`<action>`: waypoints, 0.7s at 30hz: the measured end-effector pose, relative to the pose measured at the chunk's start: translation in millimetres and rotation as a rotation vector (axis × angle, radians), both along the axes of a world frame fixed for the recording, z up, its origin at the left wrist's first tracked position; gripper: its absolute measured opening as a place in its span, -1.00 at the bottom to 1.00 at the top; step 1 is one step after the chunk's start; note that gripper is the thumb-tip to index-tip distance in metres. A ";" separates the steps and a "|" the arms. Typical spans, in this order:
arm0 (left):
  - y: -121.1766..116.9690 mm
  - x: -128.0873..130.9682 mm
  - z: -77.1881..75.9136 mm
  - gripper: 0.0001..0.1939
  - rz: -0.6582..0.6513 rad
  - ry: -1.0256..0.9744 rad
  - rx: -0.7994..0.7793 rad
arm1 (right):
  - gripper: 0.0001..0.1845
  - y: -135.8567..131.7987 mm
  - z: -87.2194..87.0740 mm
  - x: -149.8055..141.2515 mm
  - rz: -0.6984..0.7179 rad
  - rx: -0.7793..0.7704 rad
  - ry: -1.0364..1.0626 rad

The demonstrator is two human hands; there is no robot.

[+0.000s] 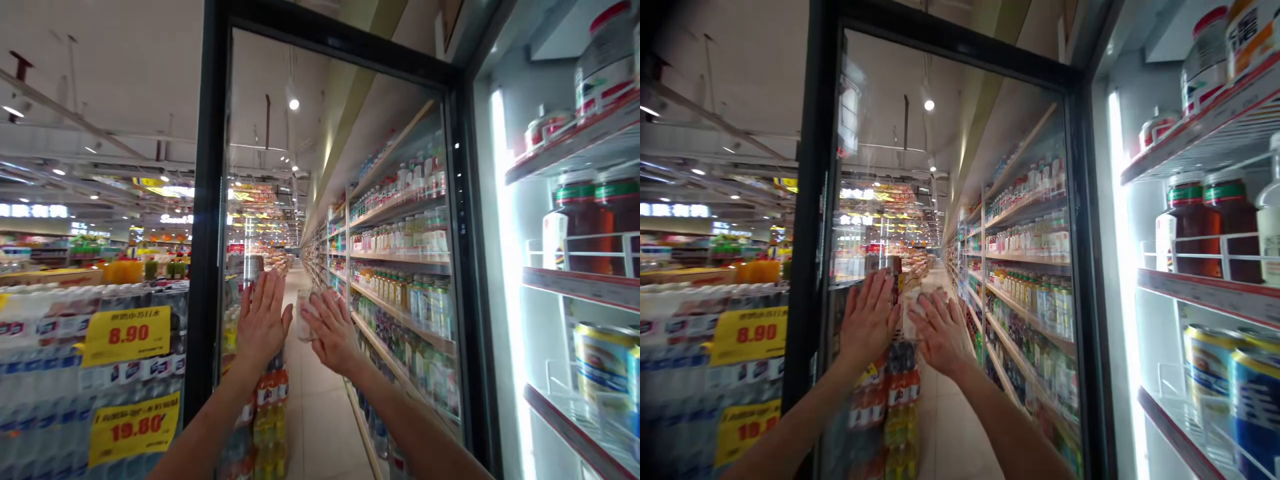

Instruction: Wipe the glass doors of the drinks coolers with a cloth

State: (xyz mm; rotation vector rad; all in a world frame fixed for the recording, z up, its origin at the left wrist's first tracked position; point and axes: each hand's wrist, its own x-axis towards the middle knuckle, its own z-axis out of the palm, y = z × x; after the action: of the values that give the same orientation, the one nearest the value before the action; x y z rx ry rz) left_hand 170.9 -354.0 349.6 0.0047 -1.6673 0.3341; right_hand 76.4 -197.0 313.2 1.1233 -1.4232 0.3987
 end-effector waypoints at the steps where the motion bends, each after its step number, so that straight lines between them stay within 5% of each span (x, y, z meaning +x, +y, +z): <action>1: 0.1 0.4 -0.4 -0.35 0.005 -0.003 0.000 | -0.39 7.7 -2.7 -5.0 -0.016 -0.013 -0.007; 5: 1.8 1.1 -2.1 -0.34 0.015 0.001 -0.001 | -0.42 68.5 -3.4 -56.3 -0.125 -0.547 -0.194; 8: 1.3 0.9 0.3 -0.34 0.011 0.000 0.000 | -0.43 77.8 -3.5 -67.4 -0.138 -0.834 -0.279; 10: -0.1 0.6 2.5 -0.34 -0.001 -0.003 -0.001 | -0.42 52.7 -11.7 -46.3 -0.110 -0.704 -0.250; 12: -1.3 0.2 0.7 -0.33 -0.017 0.000 -0.010 | -0.41 17.3 -26.0 -14.9 -0.053 -0.393 -0.175; 15: -0.1 0.2 -19.0 -0.33 -0.015 -0.001 -0.009 | -0.43 -12.4 -47.4 12.0 0.021 -0.063 -0.050; 18: 3.7 1.5 -54.3 -0.31 0.016 -0.037 0.002 | -0.43 13.8 -53.8 -11.1 -0.037 -0.133 -0.070; 21: 6.4 2.1 -80.0 -0.30 0.019 -0.055 0.030 | -0.42 61.6 -41.8 -55.4 -0.141 -0.533 -0.226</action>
State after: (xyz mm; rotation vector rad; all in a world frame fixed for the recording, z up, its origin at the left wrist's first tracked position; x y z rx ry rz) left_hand 173.0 -347.6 269.5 0.0337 -1.7270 0.3264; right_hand 21.0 -135.4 271.3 0.5554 -1.4623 0.7696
